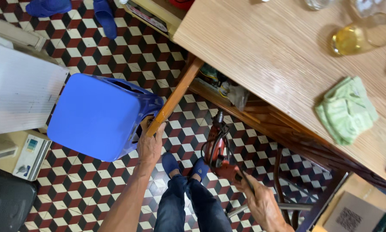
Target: The person tests a power strip with a multimeter, then retrieves a power drill from a cabinet and uses it to rotate the shaft of a small motor placed on a green container. The person also plugs the drill into a wall socket and handles various tools and components on the workbench.
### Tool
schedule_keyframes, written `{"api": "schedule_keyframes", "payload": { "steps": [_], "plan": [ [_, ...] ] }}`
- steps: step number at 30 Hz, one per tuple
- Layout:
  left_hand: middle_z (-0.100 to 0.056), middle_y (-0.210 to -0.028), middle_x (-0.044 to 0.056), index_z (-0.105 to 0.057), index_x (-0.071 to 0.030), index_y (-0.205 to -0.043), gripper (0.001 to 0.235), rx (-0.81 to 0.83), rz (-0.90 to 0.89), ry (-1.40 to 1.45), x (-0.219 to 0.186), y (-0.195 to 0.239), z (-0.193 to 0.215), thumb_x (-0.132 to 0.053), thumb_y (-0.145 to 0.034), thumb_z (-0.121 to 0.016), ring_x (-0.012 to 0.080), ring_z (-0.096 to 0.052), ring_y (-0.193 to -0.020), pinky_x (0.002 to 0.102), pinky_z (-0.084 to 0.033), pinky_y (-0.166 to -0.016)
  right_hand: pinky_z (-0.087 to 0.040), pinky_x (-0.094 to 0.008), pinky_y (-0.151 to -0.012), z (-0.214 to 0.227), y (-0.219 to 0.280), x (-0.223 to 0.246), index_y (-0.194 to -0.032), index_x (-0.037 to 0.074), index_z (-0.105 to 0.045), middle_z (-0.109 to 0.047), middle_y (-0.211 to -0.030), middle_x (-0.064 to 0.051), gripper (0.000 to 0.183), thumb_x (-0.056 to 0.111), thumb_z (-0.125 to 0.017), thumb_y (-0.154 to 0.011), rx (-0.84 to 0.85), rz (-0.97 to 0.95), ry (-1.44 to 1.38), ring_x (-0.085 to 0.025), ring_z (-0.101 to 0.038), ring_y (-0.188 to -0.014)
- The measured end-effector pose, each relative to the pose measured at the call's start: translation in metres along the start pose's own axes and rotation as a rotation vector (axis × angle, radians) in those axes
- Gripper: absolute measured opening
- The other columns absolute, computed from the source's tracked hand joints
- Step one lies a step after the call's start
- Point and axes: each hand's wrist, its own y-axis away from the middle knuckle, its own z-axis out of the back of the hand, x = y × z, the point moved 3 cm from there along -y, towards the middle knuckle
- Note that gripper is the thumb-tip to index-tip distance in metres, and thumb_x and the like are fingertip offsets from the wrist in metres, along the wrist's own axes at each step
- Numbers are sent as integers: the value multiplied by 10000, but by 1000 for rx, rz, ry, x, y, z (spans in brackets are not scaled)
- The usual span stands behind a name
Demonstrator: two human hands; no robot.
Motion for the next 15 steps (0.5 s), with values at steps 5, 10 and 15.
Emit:
{"api": "schedule_keyframes", "payload": {
  "steps": [5,10,15],
  "plan": [
    [-660,-1194,244,-515,-63,-1323,381,105,68,1,-7,49,-40,-294,-1021,-533,446,-644,-1092,524,-531,-884,-627,-331,-775,-20,61,-19,-1384,66,-642,-771,-1136,-222,450,142,-572,-946,-88,101,20,-277,-805,-952],
    [-601,-1450,164,-577,-161,-1426,507,699,-543,-333,-50,129,-92,-203,-921,-546,389,-586,-1303,464,-508,-1009,-637,-336,-796,-40,130,-26,-1366,42,-650,-786,-1059,-199,447,96,-602,-925,-228,137,-132,-259,-806,-942],
    [-598,-1450,80,-542,-188,-1437,685,1018,702,237,-79,202,-74,-659,-941,-509,217,-608,-1249,426,-447,-1061,-650,-332,-815,-60,226,-43,-1400,43,-630,-796,-1014,-165,466,61,-578,-938,-237,106,-311,-228,-810,-922]
  ]
}}
